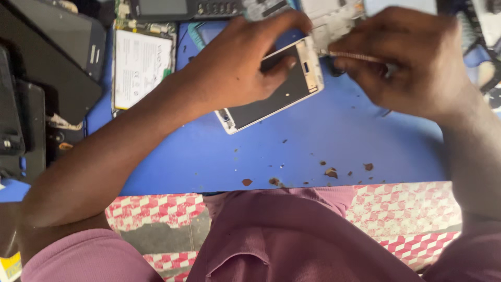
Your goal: The person uses a screwdriver to remove screws from the bottom and top edges of a white smartphone, then uses a metal prying tool to lift and separate the screen assembly from the frame. The device remains partially disassembled on the workbench.
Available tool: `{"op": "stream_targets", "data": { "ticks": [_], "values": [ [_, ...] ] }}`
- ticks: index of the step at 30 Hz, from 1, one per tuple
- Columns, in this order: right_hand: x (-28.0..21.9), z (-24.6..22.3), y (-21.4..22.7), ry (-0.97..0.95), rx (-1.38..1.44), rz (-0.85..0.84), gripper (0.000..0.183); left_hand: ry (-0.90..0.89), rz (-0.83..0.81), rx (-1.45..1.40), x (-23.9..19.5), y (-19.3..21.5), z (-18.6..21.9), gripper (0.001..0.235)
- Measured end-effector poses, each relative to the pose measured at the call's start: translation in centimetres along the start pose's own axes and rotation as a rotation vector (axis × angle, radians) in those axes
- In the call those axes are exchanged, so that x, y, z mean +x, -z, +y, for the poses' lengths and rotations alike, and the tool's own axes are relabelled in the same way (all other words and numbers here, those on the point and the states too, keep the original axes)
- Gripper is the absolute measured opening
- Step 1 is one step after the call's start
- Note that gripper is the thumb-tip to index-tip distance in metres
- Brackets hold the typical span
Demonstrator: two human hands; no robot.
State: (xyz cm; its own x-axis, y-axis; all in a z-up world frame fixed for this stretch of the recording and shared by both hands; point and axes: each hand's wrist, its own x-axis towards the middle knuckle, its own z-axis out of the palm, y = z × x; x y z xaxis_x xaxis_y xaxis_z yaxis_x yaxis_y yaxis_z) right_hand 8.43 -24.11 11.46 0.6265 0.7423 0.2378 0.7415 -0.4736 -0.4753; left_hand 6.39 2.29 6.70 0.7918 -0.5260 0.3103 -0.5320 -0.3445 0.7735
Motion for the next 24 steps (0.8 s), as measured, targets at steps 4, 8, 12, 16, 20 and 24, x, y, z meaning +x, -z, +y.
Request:
{"op": "stream_targets", "data": {
  "ticks": [4, 8, 12, 16, 20, 24],
  "values": [
    [0.6, -0.3, -1.2, 0.096, 0.031, -0.088, 0.024, 0.024, -0.020, 0.163, -1.3, 0.5, 1.4, 0.028],
    [0.6, 0.1, -1.0, 0.079, 0.068, -0.173, 0.024, -0.026, -0.048, 0.503, -2.1, 0.0, 2.0, 0.024],
    [0.5, 0.1, -1.1, 0.072, 0.129, -0.259, 0.025, -0.079, -0.018, 0.705, -2.6, 0.0, 1.7, 0.019],
    [0.8, 0.2, -1.5, 0.080, 0.106, -0.210, 0.023, -0.150, 0.057, 0.630, -2.6, 1.0, 1.8, 0.016],
    [0.2, 0.7, -1.8, 0.067, 0.103, -0.162, 0.021, -0.131, 0.075, 0.501, -2.2, 0.4, 1.2, 0.043],
    [-0.1, 1.1, -2.1, 0.073, 0.048, -0.082, 0.017, -0.168, -0.013, 0.368, -2.0, 0.5, -0.6, 0.044]
  ]
}}
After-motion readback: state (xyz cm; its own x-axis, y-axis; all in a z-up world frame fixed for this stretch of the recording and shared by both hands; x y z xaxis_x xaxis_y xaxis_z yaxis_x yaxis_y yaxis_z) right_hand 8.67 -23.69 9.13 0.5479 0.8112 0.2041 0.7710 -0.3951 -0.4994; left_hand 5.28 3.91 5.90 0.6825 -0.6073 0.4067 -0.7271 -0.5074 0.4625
